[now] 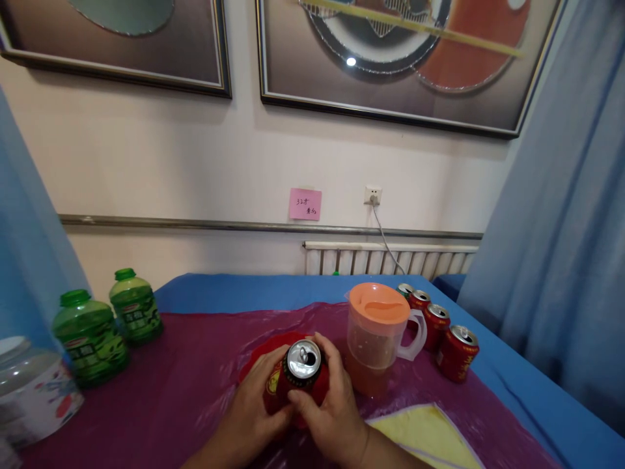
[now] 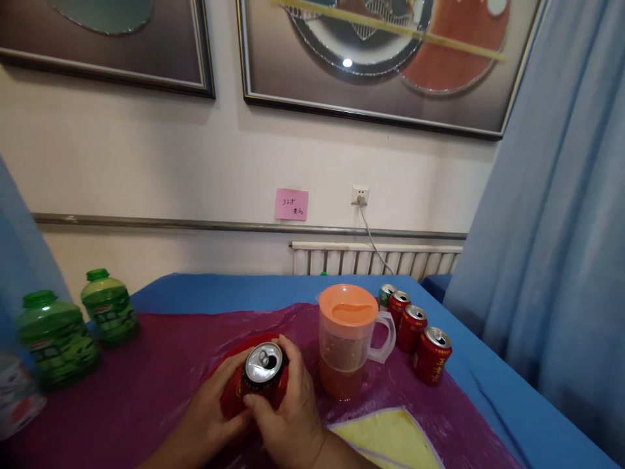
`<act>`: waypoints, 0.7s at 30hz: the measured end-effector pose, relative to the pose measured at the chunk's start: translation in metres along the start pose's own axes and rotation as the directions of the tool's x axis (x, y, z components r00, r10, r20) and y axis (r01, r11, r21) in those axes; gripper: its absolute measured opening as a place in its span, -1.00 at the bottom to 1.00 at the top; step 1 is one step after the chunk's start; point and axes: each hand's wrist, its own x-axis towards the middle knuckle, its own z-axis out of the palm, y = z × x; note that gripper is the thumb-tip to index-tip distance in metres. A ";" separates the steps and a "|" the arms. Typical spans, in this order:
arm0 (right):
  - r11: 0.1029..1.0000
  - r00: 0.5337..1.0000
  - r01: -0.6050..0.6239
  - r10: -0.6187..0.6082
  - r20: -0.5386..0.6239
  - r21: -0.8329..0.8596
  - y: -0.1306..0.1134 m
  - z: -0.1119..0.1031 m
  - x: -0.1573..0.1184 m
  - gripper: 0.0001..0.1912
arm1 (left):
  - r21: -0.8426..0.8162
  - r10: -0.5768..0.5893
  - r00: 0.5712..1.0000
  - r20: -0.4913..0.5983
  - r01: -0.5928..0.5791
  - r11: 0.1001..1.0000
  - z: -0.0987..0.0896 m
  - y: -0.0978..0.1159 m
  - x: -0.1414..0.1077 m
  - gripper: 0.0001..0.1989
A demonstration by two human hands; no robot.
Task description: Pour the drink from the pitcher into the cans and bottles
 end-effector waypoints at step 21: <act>0.939 0.968 0.247 -0.251 0.016 -0.241 -0.013 -0.005 0.000 -0.34 | 0.105 -0.081 0.987 -0.137 0.096 0.990 -0.003 -0.027 0.009 -0.29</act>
